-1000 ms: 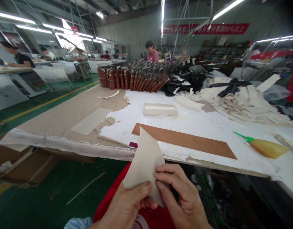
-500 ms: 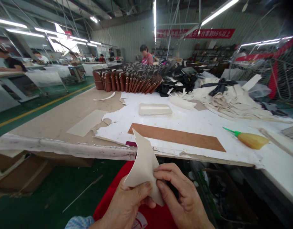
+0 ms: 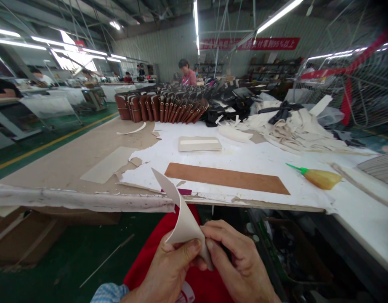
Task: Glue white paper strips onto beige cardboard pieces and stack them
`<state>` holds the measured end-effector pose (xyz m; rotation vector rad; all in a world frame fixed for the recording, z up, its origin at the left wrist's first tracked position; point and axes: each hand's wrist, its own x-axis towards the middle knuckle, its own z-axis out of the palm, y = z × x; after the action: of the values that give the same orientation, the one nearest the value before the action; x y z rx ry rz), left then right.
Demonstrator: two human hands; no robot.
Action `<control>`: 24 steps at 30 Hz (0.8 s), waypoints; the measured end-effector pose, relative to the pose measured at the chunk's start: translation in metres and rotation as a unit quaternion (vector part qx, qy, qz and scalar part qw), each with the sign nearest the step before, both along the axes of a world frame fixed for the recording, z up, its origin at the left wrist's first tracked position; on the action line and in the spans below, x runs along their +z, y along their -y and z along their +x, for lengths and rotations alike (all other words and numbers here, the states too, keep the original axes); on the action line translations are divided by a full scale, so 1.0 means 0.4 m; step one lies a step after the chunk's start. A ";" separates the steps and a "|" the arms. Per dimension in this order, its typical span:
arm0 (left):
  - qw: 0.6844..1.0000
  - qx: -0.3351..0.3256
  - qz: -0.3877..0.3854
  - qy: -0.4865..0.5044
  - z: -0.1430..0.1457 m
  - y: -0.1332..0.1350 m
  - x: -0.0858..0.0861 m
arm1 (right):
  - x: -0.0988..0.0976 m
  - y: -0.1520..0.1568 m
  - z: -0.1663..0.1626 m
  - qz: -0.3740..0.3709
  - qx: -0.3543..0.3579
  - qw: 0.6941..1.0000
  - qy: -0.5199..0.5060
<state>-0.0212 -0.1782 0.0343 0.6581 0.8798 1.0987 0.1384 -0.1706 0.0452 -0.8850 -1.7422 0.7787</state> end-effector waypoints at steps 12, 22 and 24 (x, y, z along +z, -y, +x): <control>0.999 -0.034 -0.029 -0.027 0.040 -0.031 -0.025 | -0.035 -0.027 0.037 -0.032 -0.024 0.999 -0.007; 0.997 0.008 -0.079 0.000 0.032 -0.034 -0.021 | -0.090 -0.034 0.011 -0.223 -0.079 0.956 -0.174; 0.996 0.019 -0.085 0.010 0.032 -0.038 -0.010 | -0.087 -0.031 0.034 -0.238 -0.047 0.933 -0.264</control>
<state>-0.0083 -0.1632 0.0301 0.4901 0.9601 1.0501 0.1520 -0.1583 0.0103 -0.9532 -1.0440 1.2726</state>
